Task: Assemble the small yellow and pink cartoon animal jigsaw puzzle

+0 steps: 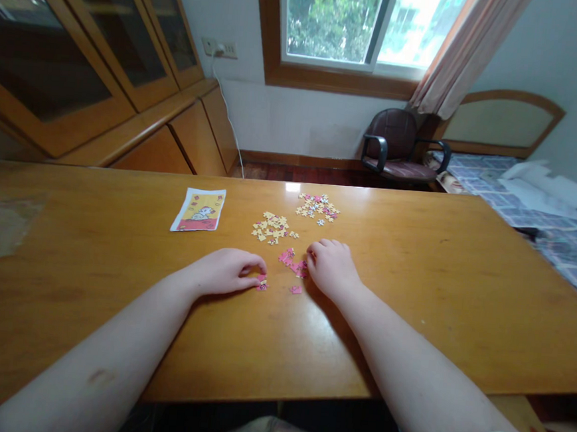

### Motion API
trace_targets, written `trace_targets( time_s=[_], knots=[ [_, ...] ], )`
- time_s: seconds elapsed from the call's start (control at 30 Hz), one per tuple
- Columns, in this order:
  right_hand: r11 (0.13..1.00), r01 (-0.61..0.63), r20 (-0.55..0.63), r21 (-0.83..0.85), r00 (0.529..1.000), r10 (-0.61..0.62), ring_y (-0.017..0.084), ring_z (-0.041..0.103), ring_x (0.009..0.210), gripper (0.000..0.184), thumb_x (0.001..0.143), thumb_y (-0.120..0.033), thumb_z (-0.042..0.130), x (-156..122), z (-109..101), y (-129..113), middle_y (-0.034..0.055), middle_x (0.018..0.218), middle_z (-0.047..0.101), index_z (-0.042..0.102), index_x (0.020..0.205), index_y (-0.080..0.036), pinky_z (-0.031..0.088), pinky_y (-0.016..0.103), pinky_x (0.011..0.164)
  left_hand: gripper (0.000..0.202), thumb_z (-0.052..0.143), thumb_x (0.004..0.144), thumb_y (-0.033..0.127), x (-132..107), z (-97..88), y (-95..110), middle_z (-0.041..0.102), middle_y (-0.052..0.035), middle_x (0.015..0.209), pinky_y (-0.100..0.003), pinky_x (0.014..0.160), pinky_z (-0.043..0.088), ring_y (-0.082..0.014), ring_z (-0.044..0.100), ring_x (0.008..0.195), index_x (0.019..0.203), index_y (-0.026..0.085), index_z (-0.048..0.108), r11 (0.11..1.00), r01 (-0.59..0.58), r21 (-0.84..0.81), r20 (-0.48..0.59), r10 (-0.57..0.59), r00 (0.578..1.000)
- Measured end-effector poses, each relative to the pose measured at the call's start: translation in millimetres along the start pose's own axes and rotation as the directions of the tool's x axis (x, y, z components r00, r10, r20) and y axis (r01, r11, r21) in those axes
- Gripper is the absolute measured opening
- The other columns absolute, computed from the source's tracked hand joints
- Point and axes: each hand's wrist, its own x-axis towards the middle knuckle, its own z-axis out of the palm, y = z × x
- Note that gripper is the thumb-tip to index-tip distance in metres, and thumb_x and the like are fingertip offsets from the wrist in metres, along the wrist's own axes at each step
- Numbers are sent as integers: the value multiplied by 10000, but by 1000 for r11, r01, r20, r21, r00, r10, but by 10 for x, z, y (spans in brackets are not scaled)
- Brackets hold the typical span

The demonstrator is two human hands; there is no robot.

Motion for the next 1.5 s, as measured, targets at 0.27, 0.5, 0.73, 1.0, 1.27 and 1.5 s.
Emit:
trace_targets(
  time_s=[0.27,0.5,0.73,1.0,1.27,1.5],
  knots=[
    [983,170,43,68,984,-173,245,511,987,328,959,-397,434,4,90,-35,78,1113,630,644,1196,-313,335,412,906,303,489,864,447,8,8,-7,707,-20,926,-257,658,417,-176,628,786,1022,271,678,1000,6,9,7,-6,1000],
    [989,59,-6,134,998,-58,213,558,941,231,925,-359,524,81,162,49,53,975,677,716,903,-233,351,362,860,293,482,875,450,9,9,-17,714,-12,956,-251,666,415,-174,630,807,1001,272,676,1000,10,-1,-6,-10,1000],
    [994,-95,-1,55,995,95,206,586,933,180,872,-357,598,111,134,53,55,976,685,711,902,-221,374,326,826,278,481,877,429,13,-7,-15,716,-13,945,-255,680,424,-180,634,820,979,264,680,1000,11,-7,-23,-11,1000],
    [992,-125,24,-31,992,125,237,588,966,241,917,-326,513,69,85,43,89,1022,682,729,941,-223,377,342,831,261,481,873,400,30,22,-34,717,-7,926,-255,702,434,-176,638,824,976,265,679,1000,18,-14,-37,-18,999],
    [986,-2,-37,166,999,8,204,632,909,164,883,-195,552,70,153,30,51,927,724,711,906,-226,415,338,848,247,489,867,378,35,27,-60,722,-2,937,-251,717,441,-176,641,837,972,267,683,1000,11,-17,-79,-12,997],
    [608,-115,31,785,989,146,175,674,821,149,814,-214,619,28,228,-81,57,924,737,714,928,-198,515,317,777,284,526,864,339,25,64,19,712,2,829,-246,690,434,-154,633,751,1096,267,671,1000,-30,-7,-206,28,978]
  ],
)
